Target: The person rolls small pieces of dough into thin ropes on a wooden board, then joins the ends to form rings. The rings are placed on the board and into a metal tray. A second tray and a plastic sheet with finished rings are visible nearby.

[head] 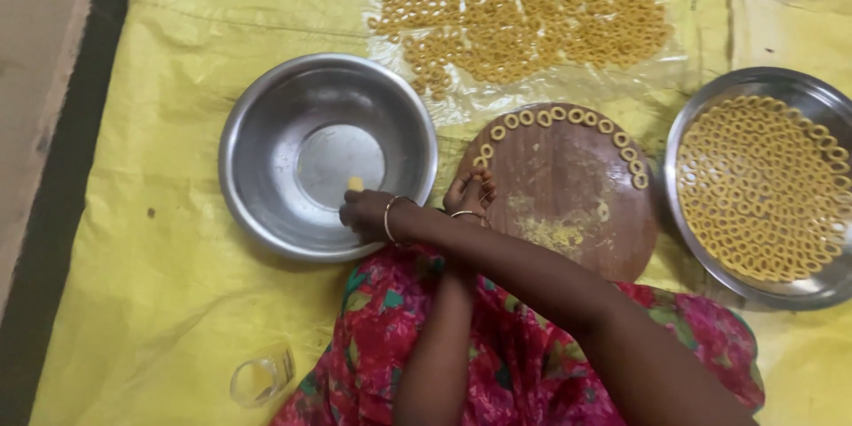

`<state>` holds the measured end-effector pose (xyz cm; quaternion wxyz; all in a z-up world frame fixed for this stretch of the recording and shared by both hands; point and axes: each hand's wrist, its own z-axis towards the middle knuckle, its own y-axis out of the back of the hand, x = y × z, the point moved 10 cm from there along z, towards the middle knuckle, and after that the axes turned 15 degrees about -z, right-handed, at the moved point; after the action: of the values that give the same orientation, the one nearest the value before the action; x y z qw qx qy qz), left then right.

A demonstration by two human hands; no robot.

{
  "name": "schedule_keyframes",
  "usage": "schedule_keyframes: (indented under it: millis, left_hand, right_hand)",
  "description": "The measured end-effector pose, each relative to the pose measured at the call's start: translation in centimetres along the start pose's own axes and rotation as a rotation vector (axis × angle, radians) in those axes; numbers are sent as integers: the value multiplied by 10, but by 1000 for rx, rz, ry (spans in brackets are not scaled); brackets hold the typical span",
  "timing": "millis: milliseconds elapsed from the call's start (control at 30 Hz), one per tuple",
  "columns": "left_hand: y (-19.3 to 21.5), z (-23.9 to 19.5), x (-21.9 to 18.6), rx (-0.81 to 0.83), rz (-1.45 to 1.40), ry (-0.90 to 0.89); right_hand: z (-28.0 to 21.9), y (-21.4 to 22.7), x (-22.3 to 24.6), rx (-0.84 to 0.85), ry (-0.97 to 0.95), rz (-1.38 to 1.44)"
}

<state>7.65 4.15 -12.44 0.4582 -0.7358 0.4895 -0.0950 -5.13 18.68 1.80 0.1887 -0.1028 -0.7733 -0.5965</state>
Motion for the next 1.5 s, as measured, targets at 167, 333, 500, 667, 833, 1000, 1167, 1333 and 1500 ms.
schedule_keyframes:
  millis: [167,333,500,667,833,1000,1167,1333,1500]
  left_hand:
    - [-11,3,-5,233,-144,50]
    - [-60,-21,-46,359,-508,103]
    - [-134,-90,-43,675,-549,379]
    - [-135,-109,-14,595,113,176]
    - [-108,-106,-11,383,121,142]
    - [-95,-98,-32,355,75,107]
    - [-82,-94,-49,228,125,-2]
    - [-89,-92,-78,289,33,-88]
    - [-74,-86,-149,223,187,-448]
  right_hand:
    - [-70,120,-45,-743,-44,488]
    - [-212,144,-116,-732,-431,840]
    - [-332,94,-162,-891,-565,1300]
    - [-386,44,-170,-769,-623,1114]
    - [-371,46,-137,-606,-583,244]
    - [-344,31,-106,-442,-595,188]
    - [-344,61,-79,-573,-649,-44]
    - [-358,70,-70,-685,-686,89]
    - [-371,27,-113,-650,-808,527]
